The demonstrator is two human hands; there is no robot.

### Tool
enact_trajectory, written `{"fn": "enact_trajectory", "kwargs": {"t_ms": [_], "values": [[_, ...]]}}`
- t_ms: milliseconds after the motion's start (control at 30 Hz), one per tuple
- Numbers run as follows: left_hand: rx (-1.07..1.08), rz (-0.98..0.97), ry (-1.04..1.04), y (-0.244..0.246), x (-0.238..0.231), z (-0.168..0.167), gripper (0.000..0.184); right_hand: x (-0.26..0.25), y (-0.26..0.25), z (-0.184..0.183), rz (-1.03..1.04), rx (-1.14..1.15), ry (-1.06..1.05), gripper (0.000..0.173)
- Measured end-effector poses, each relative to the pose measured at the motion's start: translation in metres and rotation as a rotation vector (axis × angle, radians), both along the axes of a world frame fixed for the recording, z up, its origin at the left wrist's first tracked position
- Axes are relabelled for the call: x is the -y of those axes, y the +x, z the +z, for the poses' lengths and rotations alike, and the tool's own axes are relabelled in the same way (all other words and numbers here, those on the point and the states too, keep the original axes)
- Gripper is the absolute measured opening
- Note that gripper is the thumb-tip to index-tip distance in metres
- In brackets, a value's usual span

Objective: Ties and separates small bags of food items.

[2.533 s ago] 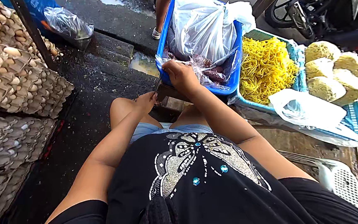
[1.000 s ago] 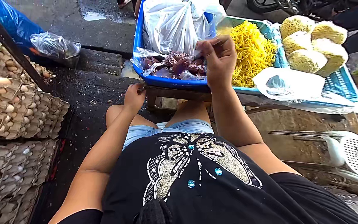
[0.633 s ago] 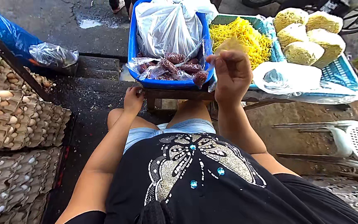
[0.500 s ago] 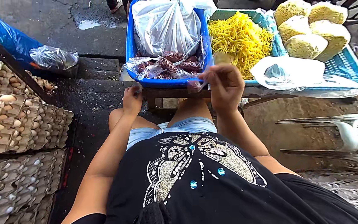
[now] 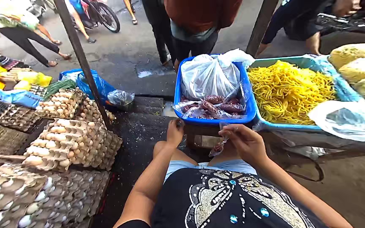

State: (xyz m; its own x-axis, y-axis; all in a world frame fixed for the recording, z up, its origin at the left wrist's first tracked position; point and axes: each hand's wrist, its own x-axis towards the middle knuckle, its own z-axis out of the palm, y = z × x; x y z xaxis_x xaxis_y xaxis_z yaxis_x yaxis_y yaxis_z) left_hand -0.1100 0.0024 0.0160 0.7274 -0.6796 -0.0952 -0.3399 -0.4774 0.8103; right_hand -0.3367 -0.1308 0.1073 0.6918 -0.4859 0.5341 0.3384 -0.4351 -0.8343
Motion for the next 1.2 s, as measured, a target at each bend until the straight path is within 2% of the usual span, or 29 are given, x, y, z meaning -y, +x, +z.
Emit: {"fn": "enact_trajectory", "kwargs": {"t_ms": [100,200,400,533,700,833,900,1000,1067,1133,1200], "values": [[0.035,0.025,-0.074,0.001,0.001,-0.004,0.042,-0.002,0.000,-0.004,-0.007,-0.042,-0.004,0.019],[0.122,0.022,-0.104,-0.001,0.002,-0.003,0.035,-0.002,0.000,-0.008,-0.024,-0.067,0.009,0.020],[0.441,-0.020,-0.129,0.007,0.002,-0.006,0.023,-0.004,-0.006,-0.012,-0.025,-0.088,0.019,0.017],[0.634,0.046,-0.295,0.010,0.001,0.001,0.016,-0.002,-0.006,-0.010,-0.033,-0.079,0.023,0.017],[0.645,0.096,-0.338,0.005,-0.024,0.019,0.017,0.015,-0.003,0.011,-0.092,-0.066,-0.130,0.019],[0.621,0.065,-0.350,-0.007,-0.045,0.051,0.019,0.040,0.013,0.057,-0.236,-0.122,-0.341,0.021],[0.609,-0.008,-0.371,-0.012,-0.052,0.076,0.020,0.049,0.029,0.083,-0.270,-0.122,-0.353,0.022],[0.587,-0.171,-0.407,-0.020,-0.057,0.112,0.022,0.060,0.054,0.107,-0.270,-0.001,-0.337,0.021],[0.541,-0.270,-0.429,-0.025,-0.057,0.132,0.023,0.061,0.061,0.108,-0.217,0.046,-0.324,0.019],[0.492,-0.343,-0.485,-0.027,-0.056,0.146,0.019,0.057,0.058,0.098,-0.111,-0.015,-0.291,0.020],[0.437,-0.411,-0.525,-0.031,-0.053,0.159,0.014,0.053,0.047,0.080,-0.014,-0.099,-0.233,0.028]]}}
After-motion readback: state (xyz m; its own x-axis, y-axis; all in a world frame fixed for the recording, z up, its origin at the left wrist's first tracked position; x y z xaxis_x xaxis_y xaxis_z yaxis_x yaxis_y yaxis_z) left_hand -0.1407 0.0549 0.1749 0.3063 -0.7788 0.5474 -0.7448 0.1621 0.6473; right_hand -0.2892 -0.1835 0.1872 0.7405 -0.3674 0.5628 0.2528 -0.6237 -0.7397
